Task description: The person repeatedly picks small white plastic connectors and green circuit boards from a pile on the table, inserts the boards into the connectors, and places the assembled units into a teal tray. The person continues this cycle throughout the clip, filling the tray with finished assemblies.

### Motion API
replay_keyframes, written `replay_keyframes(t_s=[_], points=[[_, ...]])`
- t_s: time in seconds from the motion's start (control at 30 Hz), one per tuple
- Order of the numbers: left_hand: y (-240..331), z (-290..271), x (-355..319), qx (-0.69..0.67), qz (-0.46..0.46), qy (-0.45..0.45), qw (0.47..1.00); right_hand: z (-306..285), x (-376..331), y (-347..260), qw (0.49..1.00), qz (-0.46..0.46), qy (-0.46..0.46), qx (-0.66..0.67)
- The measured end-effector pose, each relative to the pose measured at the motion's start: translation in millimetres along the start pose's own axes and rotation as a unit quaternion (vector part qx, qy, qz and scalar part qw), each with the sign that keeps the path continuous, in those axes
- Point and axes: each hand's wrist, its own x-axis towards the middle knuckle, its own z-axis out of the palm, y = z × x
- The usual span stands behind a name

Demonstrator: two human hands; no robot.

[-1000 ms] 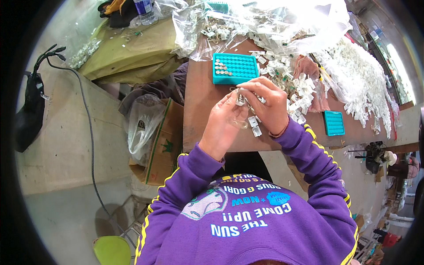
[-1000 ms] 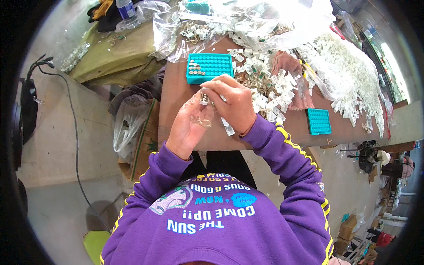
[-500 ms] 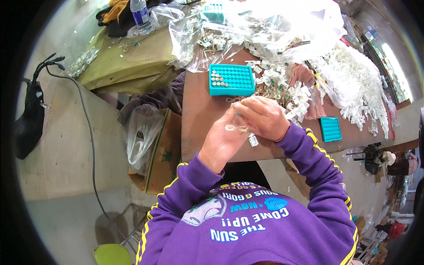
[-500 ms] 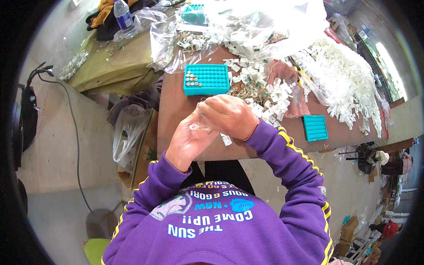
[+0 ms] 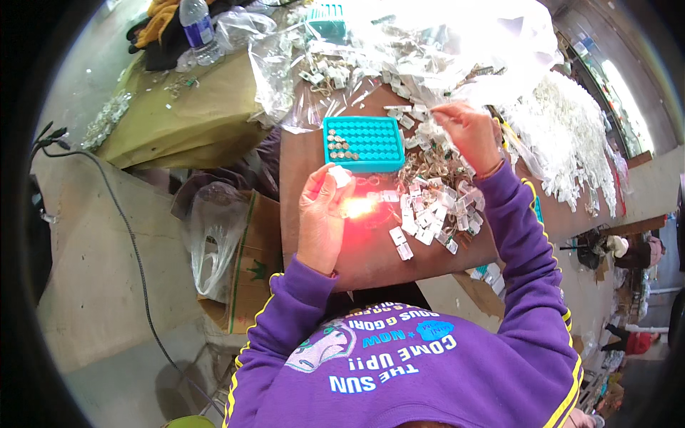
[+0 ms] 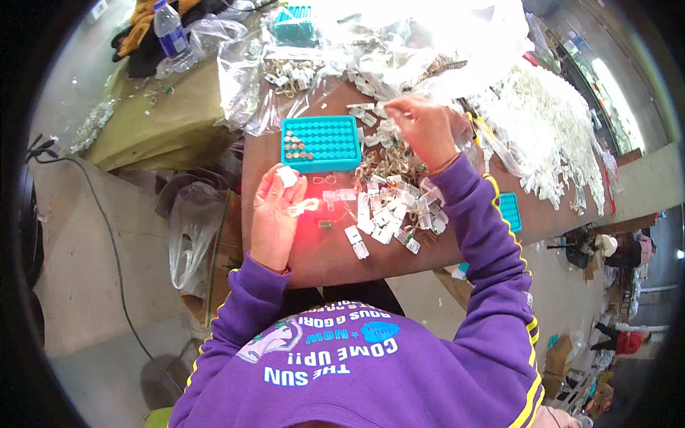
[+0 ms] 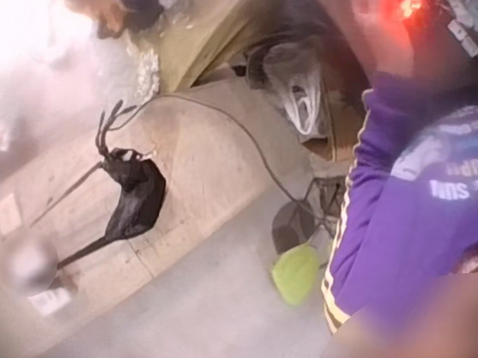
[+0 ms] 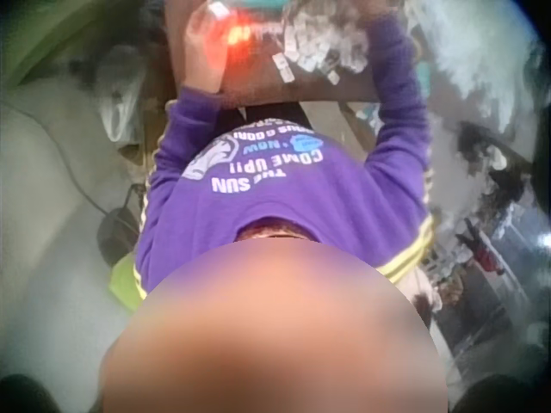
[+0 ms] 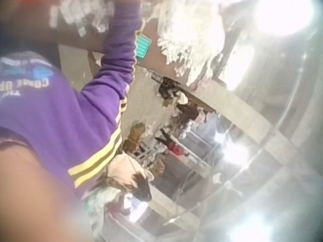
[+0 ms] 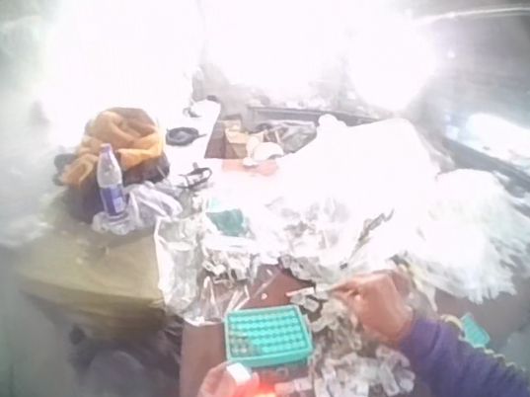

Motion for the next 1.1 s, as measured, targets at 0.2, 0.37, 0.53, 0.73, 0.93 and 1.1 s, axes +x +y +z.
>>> replay_keyframes(t_s=[0.2,0.37,0.53,0.73,0.93,1.1], points=[[1,-9,4,-0.085,-0.004,-0.026,0.996,-10,-16,19,0.998,0.038,-0.012,0.055],[5,-6,2,-0.078,0.027,-0.013,0.996,-19,-37,-3,0.997,0.041,-0.061,0.037],[7,-10,1,-0.088,0.071,-0.035,0.993,-16,-41,-14,0.993,-0.088,-0.062,0.051],[4,-11,6,-0.070,0.087,-0.028,0.993,40,-60,-30,0.966,-0.178,-0.176,-0.056],[6,-9,3,-0.103,0.046,-0.034,0.993,58,-64,-39,0.947,-0.165,-0.211,-0.178],[4,-10,4,-0.094,0.046,-0.005,0.995,66,-66,-50,0.930,-0.200,-0.187,-0.247]])
